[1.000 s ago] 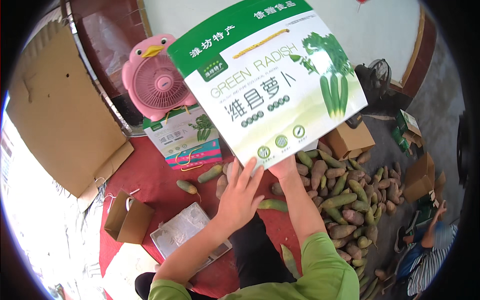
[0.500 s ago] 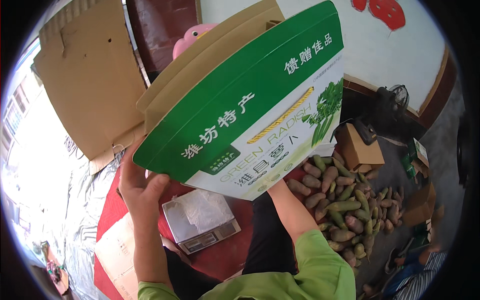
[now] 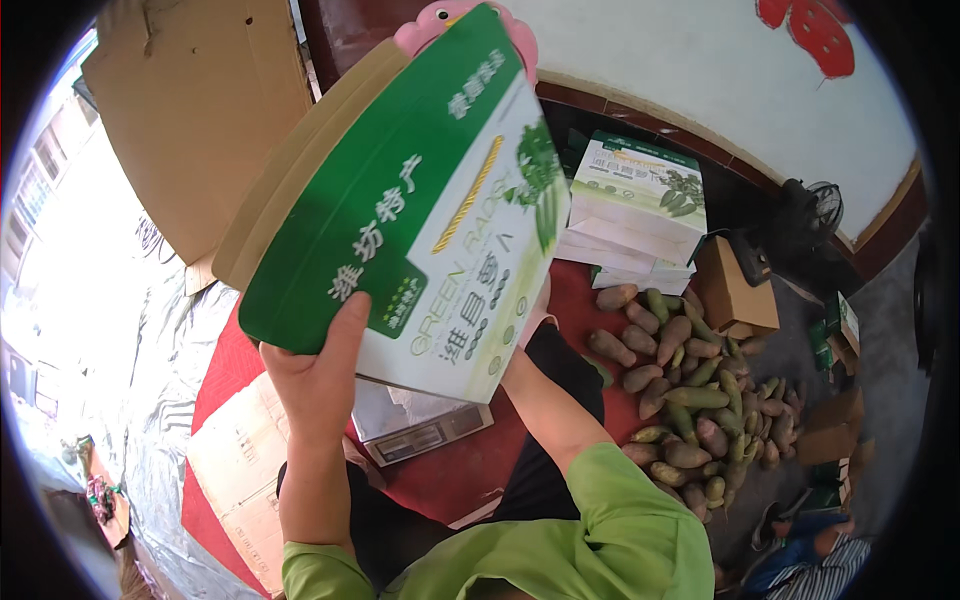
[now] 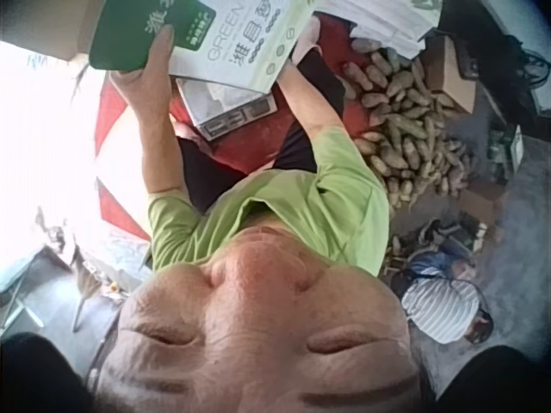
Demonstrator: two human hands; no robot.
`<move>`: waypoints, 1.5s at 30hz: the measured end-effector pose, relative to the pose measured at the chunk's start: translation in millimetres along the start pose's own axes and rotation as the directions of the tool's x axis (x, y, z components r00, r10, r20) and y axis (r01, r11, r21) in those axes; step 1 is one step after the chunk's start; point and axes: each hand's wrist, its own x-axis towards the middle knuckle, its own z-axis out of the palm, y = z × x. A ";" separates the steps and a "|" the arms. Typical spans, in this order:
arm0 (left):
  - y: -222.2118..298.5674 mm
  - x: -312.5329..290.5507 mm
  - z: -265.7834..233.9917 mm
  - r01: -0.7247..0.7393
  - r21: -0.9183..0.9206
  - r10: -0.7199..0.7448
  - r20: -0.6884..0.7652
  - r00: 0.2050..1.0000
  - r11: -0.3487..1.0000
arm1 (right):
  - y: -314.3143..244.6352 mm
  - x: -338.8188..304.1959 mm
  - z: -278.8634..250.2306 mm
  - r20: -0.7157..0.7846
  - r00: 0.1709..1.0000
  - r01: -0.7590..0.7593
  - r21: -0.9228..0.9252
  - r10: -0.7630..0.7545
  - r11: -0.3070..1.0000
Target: The recorder is weighing and packing green radishes into cardboard boxes in a factory setting.
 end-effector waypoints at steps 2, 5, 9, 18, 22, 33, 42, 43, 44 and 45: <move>-11.5 -0.4 -5.9 0.076 -0.016 -0.077 -0.035 0.996 0.997 | 12.7 17.5 4.5 -0.026 0.999 -0.031 0.003 0.031 1.000; -32.8 -0.2 -35.0 0.149 0.064 -0.146 -0.051 0.988 0.987 | 30.3 -7.6 -28.1 -0.060 0.992 -0.109 0.005 0.109 0.994; -57.5 -16.3 -57.2 0.190 0.171 -0.198 0.030 0.980 0.967 | 12.3 -7.6 -72.8 -0.682 0.726 -0.134 -0.012 0.090 0.991; -93.7 -64.9 -85.8 -0.350 0.383 0.060 0.597 0.800 0.855 | -85.3 -34.0 -4.2 -0.352 0.931 -0.071 -0.443 -0.101 0.894; -97.1 -74.8 -92.3 -0.347 0.344 0.086 0.591 0.802 0.873 | -118.9 -40.8 -19.3 -0.191 0.979 -0.154 -0.491 0.066 0.857; -111.4 -84.1 -101.6 -0.372 0.374 0.045 0.652 0.757 0.849 | -131.0 -72.4 0.1 -0.149 0.984 -0.179 -0.759 0.101 0.626; -123.3 -84.9 -145.0 -0.052 0.509 -0.259 0.520 0.814 0.859 | -75.8 -104.3 32.4 0.056 0.998 0.050 -0.920 0.004 0.388; -122.1 -85.1 -149.8 -0.037 0.590 -0.328 0.497 0.804 0.806 | -72.4 -108.3 38.7 0.150 0.989 0.138 -0.938 0.014 0.317; -123.1 -87.0 -156.8 -0.031 0.627 -0.348 0.472 0.810 0.779 | -68.0 -112.6 47.1 0.183 0.983 0.173 -0.956 0.020 0.236; -121.7 -86.9 -163.2 -0.034 0.623 -0.348 0.481 0.805 0.781 | -64.7 -113.7 53.0 0.299 0.954 0.295 -0.951 0.034 0.088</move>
